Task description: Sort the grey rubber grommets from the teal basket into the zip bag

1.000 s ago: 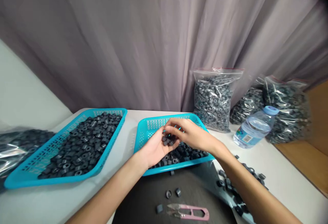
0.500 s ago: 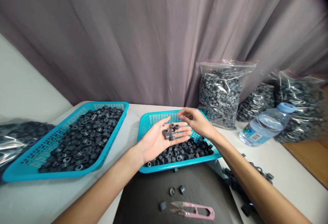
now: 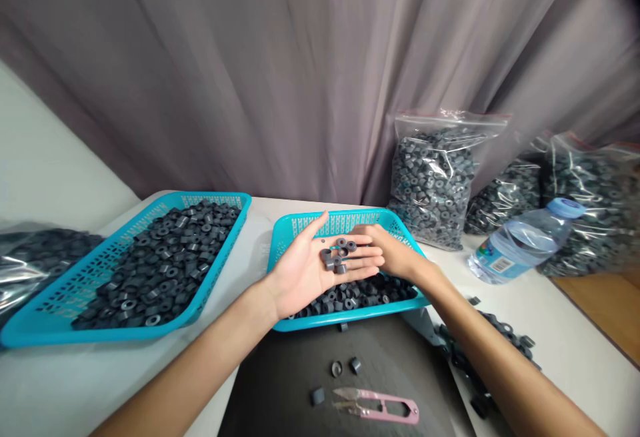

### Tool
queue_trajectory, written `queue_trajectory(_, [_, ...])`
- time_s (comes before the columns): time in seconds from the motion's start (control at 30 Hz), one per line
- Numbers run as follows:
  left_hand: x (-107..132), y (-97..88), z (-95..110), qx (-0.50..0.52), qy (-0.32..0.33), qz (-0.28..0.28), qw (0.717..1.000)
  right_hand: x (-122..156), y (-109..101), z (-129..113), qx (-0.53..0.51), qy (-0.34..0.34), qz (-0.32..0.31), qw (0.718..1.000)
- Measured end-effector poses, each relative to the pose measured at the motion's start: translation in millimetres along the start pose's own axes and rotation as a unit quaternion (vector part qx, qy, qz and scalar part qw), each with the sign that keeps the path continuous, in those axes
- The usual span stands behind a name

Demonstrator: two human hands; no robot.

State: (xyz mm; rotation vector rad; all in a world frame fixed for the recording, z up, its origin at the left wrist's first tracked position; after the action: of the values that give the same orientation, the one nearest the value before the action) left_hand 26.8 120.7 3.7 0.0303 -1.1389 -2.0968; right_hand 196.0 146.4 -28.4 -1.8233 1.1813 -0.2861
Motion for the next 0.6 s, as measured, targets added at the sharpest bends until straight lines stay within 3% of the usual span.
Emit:
queue_trajectory(0.13, [0.1, 0.5, 0.1, 0.019, 0.004, 0.034, 0.999, 3.7, -36.5, -2.2, 0.011, 0.039, 0.038, 0.998])
queue_trajectory(0.2, [0.5, 0.8, -0.5, 0.031, 0.007, 0.053, 0.998, 8.1, -54.9, -12.6, 0.001, 0.052, 0.061, 0.997])
queue_trajectory(0.27, [0.8, 2.1, -1.5, 0.037, 0.010, 0.056, 0.998, 12.4, -65.4, -28.7, -0.028, 0.040, 0.040, 0.998])
queue_trajectory(0.4, [0.0, 5.5, -3.7, 0.032, 0.028, 0.062, 0.997, 15.0, -62.1, -57.9, -0.082, 0.017, -0.036, 0.996])
queue_trajectory(0.6, [-2.8, 6.9, -6.2, 0.015, 0.065, 0.088, 0.994, 8.8, -46.3, -61.7, -0.082, 0.026, -0.043, 0.995])
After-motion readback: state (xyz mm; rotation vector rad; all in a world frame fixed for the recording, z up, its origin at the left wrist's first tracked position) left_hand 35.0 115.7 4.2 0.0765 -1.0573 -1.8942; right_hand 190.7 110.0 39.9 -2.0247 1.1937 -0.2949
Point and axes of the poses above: each hand's wrist, its own x-axis away from the middle knuckle, its own y-axis out of the palm, z = x × y, the point moved 2 cm from there along -x, towards the middle knuckle, and after that the axes turned 2 degrees about -y, right-handed, at the moved point
